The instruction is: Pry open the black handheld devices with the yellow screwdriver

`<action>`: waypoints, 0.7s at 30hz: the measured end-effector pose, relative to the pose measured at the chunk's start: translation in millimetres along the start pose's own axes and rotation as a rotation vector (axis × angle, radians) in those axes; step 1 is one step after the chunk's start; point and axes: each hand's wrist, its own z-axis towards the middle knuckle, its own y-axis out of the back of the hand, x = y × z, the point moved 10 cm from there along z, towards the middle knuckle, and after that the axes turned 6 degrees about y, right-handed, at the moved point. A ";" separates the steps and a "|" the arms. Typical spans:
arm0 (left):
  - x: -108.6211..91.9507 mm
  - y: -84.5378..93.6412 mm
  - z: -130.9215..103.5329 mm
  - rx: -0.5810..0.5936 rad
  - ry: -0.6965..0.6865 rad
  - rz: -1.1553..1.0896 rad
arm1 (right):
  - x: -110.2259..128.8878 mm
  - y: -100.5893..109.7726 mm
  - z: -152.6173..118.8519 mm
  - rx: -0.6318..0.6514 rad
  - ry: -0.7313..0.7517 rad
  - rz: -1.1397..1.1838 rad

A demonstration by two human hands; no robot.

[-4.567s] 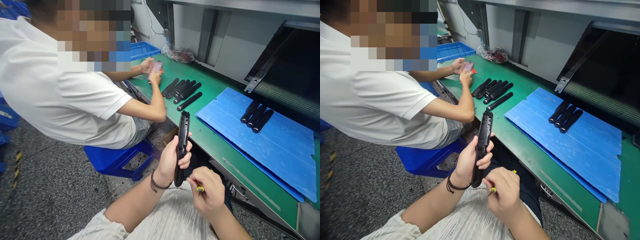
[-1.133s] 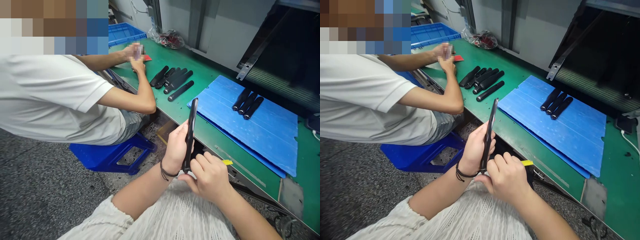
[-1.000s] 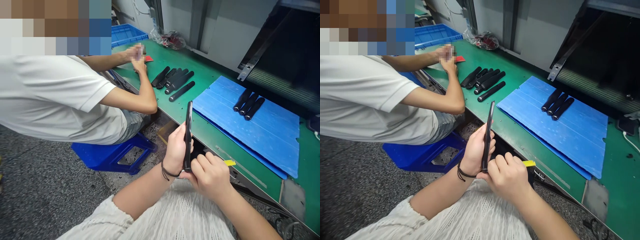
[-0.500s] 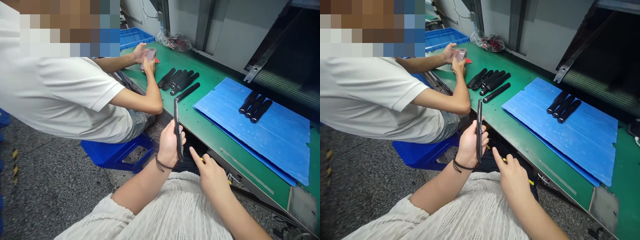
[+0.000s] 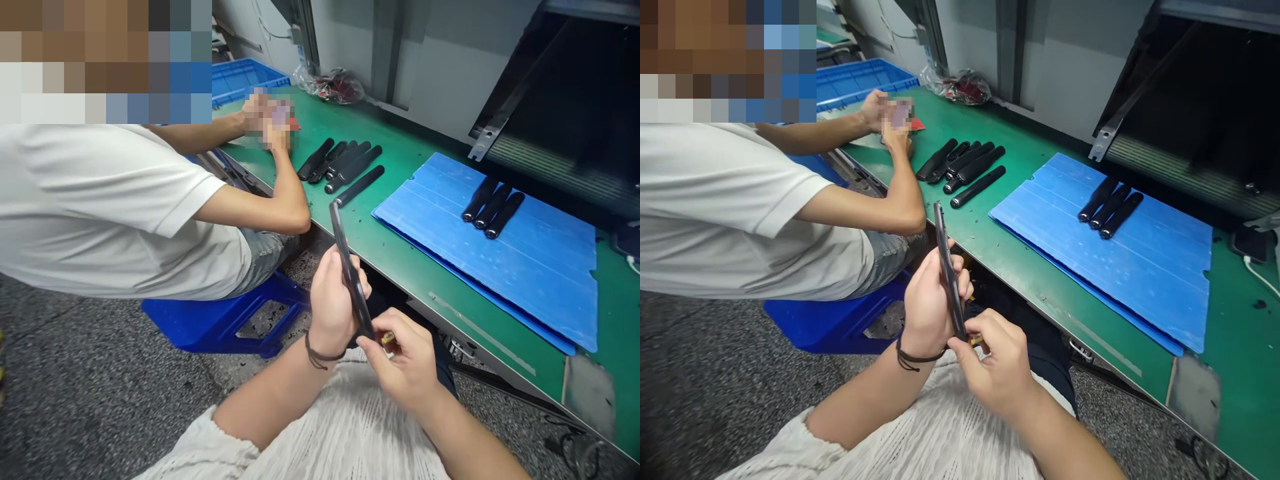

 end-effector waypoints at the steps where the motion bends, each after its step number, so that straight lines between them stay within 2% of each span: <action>1: -12.7 5.2 -3.5 0.004 -0.129 0.133 | 7.8 5.8 -0.6 -0.027 0.020 0.008; 2: -31.3 10.0 -11.3 -0.013 -0.320 0.290 | 15.4 11.0 -1.5 -0.039 0.033 0.017; 4: -70.2 11.7 -45.1 -0.089 -0.806 0.602 | 28.1 17.5 -2.8 -0.019 0.034 0.048; 5: -76.6 2.8 -61.4 -0.022 -0.976 0.718 | 32.5 18.5 -3.2 0.006 0.027 0.070; 6: -74.6 -9.9 -74.1 0.123 -1.082 0.808 | 35.3 18.3 -3.5 0.035 0.016 0.093; 7: -67.0 -21.9 -83.2 0.304 -1.119 0.860 | 36.2 17.4 -3.8 0.064 0.000 0.114; 8: -56.6 -31.5 -88.8 0.487 -1.095 0.875 | 35.4 16.8 -4.4 0.087 -0.019 0.122; 9: -46.9 -37.8 -91.0 0.622 -1.042 0.866 | 33.3 17.3 -5.0 0.103 -0.037 0.105; 10: -39.6 -40.9 -89.8 0.694 -0.987 0.845 | 31.3 18.4 -5.7 0.121 -0.043 0.061; 12: -31.2 -41.8 -81.8 0.715 -0.910 0.793 | 30.4 22.2 -6.5 0.168 -0.005 -0.089; 16: -22.6 -44.1 -74.8 0.728 -0.882 0.752 | 39.1 21.8 -7.2 0.301 0.194 -0.340; 18: -20.4 -47.0 -76.0 0.747 -0.874 0.752 | 38.5 20.9 -5.1 0.323 0.220 -0.366; 21: -19.4 -51.8 -80.3 0.779 -0.881 0.762 | 31.3 17.6 0.9 0.331 0.183 -0.384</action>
